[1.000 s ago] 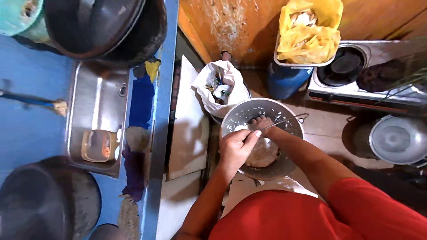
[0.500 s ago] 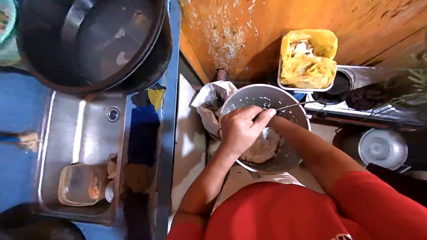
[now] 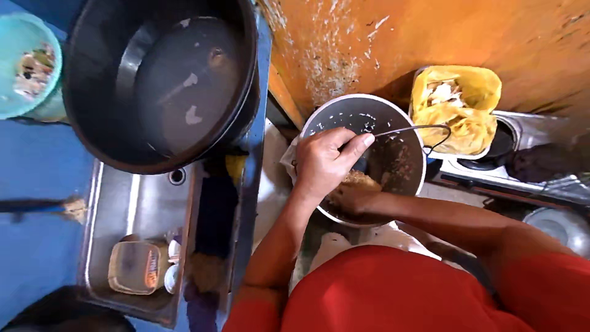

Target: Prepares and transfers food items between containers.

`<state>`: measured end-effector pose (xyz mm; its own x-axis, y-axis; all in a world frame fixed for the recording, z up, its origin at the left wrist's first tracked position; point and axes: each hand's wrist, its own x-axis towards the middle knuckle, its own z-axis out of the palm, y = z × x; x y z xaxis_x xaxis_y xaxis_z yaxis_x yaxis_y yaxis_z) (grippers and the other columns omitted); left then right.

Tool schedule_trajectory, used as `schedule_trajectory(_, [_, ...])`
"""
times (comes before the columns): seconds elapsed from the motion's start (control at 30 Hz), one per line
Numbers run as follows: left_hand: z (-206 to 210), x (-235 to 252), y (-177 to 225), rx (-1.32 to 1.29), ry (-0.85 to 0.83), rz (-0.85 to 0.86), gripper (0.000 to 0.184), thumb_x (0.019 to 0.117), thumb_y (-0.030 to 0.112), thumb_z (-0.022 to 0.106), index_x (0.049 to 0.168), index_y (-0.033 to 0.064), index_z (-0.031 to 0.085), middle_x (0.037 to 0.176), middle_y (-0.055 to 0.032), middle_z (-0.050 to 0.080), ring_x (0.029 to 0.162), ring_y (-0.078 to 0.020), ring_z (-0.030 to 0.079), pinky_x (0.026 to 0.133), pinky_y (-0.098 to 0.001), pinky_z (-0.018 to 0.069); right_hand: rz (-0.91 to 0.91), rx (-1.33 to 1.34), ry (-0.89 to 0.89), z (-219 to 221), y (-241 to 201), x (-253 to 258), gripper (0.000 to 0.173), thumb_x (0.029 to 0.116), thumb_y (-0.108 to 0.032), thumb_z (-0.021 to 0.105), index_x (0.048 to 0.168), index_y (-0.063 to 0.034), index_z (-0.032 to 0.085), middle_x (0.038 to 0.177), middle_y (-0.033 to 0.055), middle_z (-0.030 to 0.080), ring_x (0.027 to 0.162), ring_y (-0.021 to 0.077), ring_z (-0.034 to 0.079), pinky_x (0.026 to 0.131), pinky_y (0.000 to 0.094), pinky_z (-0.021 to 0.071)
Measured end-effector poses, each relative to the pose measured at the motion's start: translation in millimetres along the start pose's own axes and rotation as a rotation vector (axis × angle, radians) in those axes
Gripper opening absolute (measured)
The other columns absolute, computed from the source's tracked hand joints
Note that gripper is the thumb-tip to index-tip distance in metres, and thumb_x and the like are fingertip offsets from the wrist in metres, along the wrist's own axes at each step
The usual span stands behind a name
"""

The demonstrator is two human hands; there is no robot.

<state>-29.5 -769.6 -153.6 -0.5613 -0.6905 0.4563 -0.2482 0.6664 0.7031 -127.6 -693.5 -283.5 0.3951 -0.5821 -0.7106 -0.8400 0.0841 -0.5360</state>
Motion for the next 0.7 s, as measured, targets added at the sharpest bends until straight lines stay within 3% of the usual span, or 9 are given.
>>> schedule_trajectory(0.07, [9,8,-5,-0.006,0.003,-0.026,0.025,0.0958,0.021,0.071,0.079,0.0033,0.074,0.070,-0.0031,0.069,0.065,-0.0039,0.062,0.064,-0.0229,0.0510,-0.029,-0.017,0.037,-30,15,8,0.040,0.1029,-0.023,0.059,0.136,-0.0009,0.060,0.136,0.0294,0.058,0.127,0.0503,0.055,0.102,0.0723,0.0412])
schedule_trajectory(0.13, [18,17,-5,0.007,0.019,-0.049,0.024,0.0949,0.020,0.073,0.078,0.0026,0.074,0.070,-0.0042,0.069,0.064,-0.0048,0.062,0.064,-0.0234,0.0519,-0.022,0.044,0.154,-67,26,11,0.040,0.0949,-0.022,0.071,0.126,0.0024,0.065,0.128,0.0289,0.063,0.123,0.0481,0.058,0.101,0.0701,0.0436])
schedule_trajectory(0.2, [25,31,-3,0.031,0.034,-0.063,0.024,0.0947,0.018,0.072,0.077,0.0014,0.073,0.069,-0.0050,0.068,0.063,-0.0046,0.061,0.062,-0.0221,0.0510,-0.012,0.175,0.277,-104,41,25,0.052,0.0887,-0.012,0.075,0.135,0.0039,0.059,0.138,0.0318,0.056,0.128,0.0508,0.054,0.101,0.0707,0.0431])
schedule_trajectory(0.27, [28,45,0,0.075,0.050,-0.090,0.026,0.0954,0.018,0.070,0.076,0.0013,0.072,0.069,-0.0046,0.068,0.062,-0.0037,0.061,0.061,-0.0211,0.0499,-0.032,0.273,0.230,-138,52,38,0.061,0.0887,-0.008,0.074,0.144,0.0011,0.051,0.147,0.0301,0.048,0.134,0.0484,0.048,0.104,0.0693,0.0401])
schedule_trajectory(0.37, [32,58,6,0.141,0.122,-0.126,0.025,0.0946,0.017,0.069,0.076,0.0016,0.072,0.068,-0.0037,0.068,0.063,-0.0017,0.061,0.061,-0.0193,0.0493,-0.153,0.345,0.104,-167,62,49,0.048,0.0894,-0.003,0.072,0.135,0.0040,0.058,0.134,0.0272,0.059,0.122,0.0387,0.057,0.104,0.0583,0.0434])
schedule_trajectory(0.47, [38,62,9,0.133,0.187,-0.138,0.024,0.0945,0.014,0.069,0.075,0.0001,0.070,0.066,-0.0030,0.066,0.062,-0.0005,0.059,0.059,-0.0171,0.0477,-0.190,0.349,0.033,-177,65,52,0.045,0.0903,-0.003,0.071,0.134,0.0038,0.061,0.134,0.0263,0.061,0.123,0.0368,0.058,0.107,0.0555,0.0432])
schedule_trajectory(0.53, [40,64,10,0.131,0.205,-0.163,0.025,0.0952,0.015,0.068,0.074,0.0007,0.070,0.066,-0.0023,0.065,0.060,-0.0005,0.058,0.057,-0.0179,0.0470,-0.214,0.429,-0.006,-178,67,49,0.040,0.0961,-0.002,0.064,0.135,0.0054,0.059,0.134,0.0260,0.060,0.121,0.0336,0.059,0.107,0.0496,0.0444])
schedule_trajectory(0.63, [39,60,10,0.136,0.220,-0.195,0.023,0.0957,0.014,0.068,0.078,-0.0004,0.072,0.069,-0.0036,0.067,0.062,-0.0013,0.060,0.060,-0.0187,0.0494,-0.338,0.295,-0.076,-178,72,58,0.033,0.1010,-0.002,0.058,0.133,0.0066,0.060,0.132,0.0263,0.061,0.121,0.0347,0.059,0.108,0.0508,0.0426])
schedule_trajectory(0.7, [38,55,7,0.149,0.235,-0.203,0.022,0.0959,0.015,0.068,0.082,-0.0016,0.074,0.072,-0.0051,0.069,0.065,-0.0018,0.062,0.063,-0.0187,0.0514,-0.546,0.069,-0.037,-168,88,75,0.033,0.0949,-0.002,0.067,0.127,0.0042,0.065,0.125,0.0248,0.066,0.117,0.0367,0.063,0.105,0.0545,0.0449])
